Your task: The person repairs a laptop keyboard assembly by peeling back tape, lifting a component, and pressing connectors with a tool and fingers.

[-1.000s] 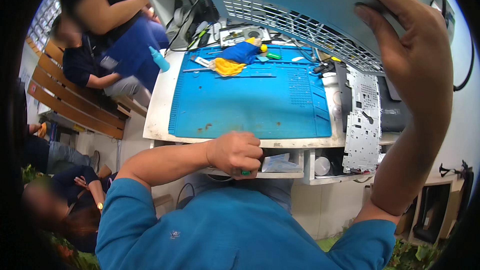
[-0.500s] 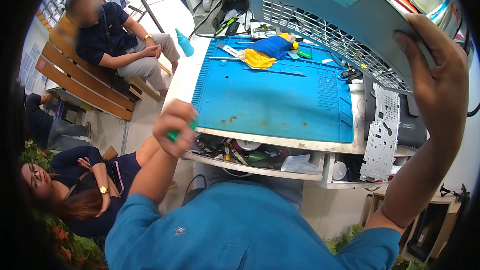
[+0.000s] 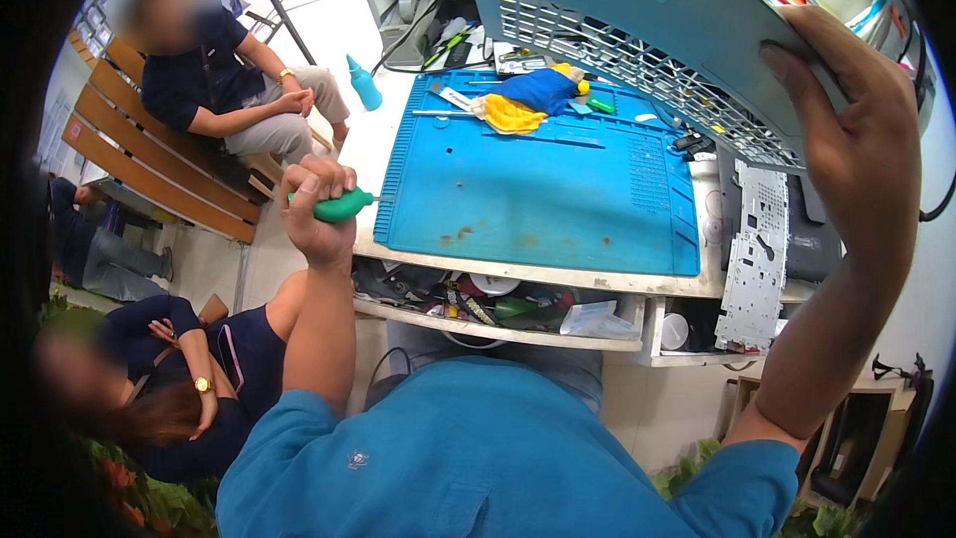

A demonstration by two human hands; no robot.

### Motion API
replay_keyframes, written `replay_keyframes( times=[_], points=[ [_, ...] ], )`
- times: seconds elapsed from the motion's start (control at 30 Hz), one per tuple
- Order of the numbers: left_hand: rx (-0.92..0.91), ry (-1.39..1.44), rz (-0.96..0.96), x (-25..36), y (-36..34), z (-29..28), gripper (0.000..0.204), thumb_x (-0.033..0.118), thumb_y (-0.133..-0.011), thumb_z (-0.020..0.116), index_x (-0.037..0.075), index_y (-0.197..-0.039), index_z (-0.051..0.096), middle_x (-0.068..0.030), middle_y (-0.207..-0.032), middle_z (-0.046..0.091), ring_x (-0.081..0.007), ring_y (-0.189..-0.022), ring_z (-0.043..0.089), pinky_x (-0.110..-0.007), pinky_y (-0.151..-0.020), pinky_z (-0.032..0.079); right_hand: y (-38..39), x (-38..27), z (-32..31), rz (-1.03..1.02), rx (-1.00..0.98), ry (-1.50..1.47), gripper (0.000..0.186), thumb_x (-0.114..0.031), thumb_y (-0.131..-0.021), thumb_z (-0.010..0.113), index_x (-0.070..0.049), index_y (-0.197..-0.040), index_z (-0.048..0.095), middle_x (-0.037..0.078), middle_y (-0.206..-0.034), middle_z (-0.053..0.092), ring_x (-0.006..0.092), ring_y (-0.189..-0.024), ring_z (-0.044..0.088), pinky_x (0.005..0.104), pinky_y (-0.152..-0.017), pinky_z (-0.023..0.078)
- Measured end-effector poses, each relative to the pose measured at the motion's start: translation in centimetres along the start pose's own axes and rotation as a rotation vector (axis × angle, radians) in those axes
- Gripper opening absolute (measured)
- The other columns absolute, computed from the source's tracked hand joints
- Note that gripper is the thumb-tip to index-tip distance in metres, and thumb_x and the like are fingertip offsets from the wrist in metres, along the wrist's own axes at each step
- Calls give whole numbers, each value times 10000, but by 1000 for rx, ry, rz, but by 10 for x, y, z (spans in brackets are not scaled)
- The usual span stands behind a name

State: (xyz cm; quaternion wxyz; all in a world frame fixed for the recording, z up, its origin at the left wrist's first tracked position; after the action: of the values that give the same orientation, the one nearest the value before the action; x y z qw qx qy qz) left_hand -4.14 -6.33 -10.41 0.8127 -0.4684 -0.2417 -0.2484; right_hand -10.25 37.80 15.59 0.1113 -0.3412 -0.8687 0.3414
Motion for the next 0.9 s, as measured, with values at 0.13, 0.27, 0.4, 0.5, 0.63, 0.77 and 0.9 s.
replay_keyframes(
  times=[0.13,0.27,0.4,0.5,0.63,0.77,0.9],
  points=[
    [-532,-745,-77,-11,-8,72,161,172,-1000,757,39,-917,722,-90,-925,689,-256,-878,688,-388,-817,566,-4,0,1,39,-29,10,282,14,-1033,780,71,-1309,766,192,-1114,843,179,-982,800,330,-923,609],
    [-971,-1280,-97,-73,10,104,208,307,-962,847,102,-998,839,-79,-1028,744,-288,-1050,736,-410,-925,591,-3,-4,-1,27,22,-18,271,30,-1020,779,75,-1287,763,202,-1075,842,185,-954,804,329,-878,605],
    [-1108,-1445,-169,-106,17,103,179,294,-949,848,157,-1061,878,-66,-1044,766,-294,-1090,739,-432,-955,600,6,-7,-5,36,3,-14,261,28,-1017,777,73,-1273,759,226,-1061,835,216,-935,814,330,-856,598],
    [-1167,-1426,-141,-113,15,104,153,268,-956,832,147,-1042,871,-69,-1016,766,-309,-1087,736,-438,-953,597,16,-2,-9,37,23,-24,261,20,-1020,777,70,-1275,757,232,-1055,832,229,-939,818,338,-863,598],
    [-1216,-1452,-184,-118,17,108,126,239,-961,814,125,-997,853,-84,-1007,776,-321,-1080,738,-462,-933,596,31,9,-20,53,30,12,259,23,-1020,776,65,-1275,759,231,-1051,831,231,-941,817,336,-867,599],
    [-1265,-1484,-183,-121,14,110,139,237,-949,809,106,-986,835,-116,-1002,786,-343,-1031,747,-490,-902,599,43,19,-21,56,63,-3,252,22,-1022,774,63,-1270,758,222,-1045,832,221,-911,804,331,-855,597],
    [-1245,-1405,-113,-152,-1,184,150,235,-937,803,98,-989,837,-153,-983,794,-378,-982,760,-506,-891,605,57,25,-37,150,61,1,242,20,-1033,767,66,-1271,763,195,-1050,834,199,-916,790,325,-866,597]
  ],
)
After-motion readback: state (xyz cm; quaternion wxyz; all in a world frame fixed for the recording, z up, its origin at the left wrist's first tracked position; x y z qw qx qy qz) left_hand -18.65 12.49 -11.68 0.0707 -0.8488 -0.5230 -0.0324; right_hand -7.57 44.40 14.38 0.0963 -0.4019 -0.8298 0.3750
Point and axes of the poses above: each hand's wrist, its own y-axis away from the middle knuckle, its own z-axis out of the palm, x = y × z, the point moved 10 cm from there along -y, towards the middle knuckle
